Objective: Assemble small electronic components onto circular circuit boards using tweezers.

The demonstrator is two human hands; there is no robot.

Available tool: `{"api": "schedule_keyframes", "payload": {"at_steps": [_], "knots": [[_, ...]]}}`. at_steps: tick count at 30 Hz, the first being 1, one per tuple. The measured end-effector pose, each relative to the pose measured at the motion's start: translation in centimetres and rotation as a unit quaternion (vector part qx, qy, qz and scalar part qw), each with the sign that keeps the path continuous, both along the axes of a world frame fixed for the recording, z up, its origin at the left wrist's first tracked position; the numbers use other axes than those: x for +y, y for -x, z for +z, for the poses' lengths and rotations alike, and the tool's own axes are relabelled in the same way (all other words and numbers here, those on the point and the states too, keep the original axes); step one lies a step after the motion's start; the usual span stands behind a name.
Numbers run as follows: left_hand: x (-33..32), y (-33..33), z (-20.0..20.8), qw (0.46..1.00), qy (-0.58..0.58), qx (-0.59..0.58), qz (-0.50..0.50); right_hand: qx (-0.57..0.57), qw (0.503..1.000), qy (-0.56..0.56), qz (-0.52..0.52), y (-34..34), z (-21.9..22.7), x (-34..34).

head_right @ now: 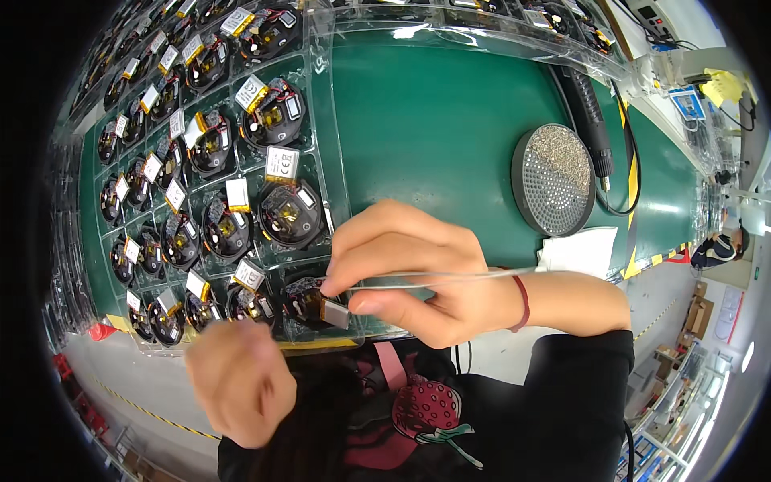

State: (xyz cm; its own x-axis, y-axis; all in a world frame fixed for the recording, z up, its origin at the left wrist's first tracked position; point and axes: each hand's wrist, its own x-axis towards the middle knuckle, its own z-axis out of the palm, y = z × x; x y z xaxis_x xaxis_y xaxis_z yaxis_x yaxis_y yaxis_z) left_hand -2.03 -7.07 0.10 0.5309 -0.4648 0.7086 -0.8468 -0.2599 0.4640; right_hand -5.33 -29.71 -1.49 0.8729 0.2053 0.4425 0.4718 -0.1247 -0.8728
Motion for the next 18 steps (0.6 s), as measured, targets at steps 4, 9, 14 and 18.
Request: {"api": "schedule_keyframes", "payload": {"at_steps": [4,9,14,18], "knots": [[-1.2,-1.2,-0.5,0.991,-0.125,-0.045,0.011,0.026,0.999,0.029,-0.001,0.2,0.3,-0.1],[-1.3,-1.6,-1.3,0.989,-0.150,0.000,-0.008,0.003,1.000,0.018,0.001,0.1,-0.4,0.0],[-1.0,-1.6,-0.8,0.985,-0.172,-0.007,-0.008,0.034,0.999,0.028,0.000,0.0,-0.3,0.1],[-0.9,-1.7,-1.1,0.985,-0.172,-0.013,-0.023,0.040,0.999,0.032,0.009,-0.2,-0.4,0.0]]}}
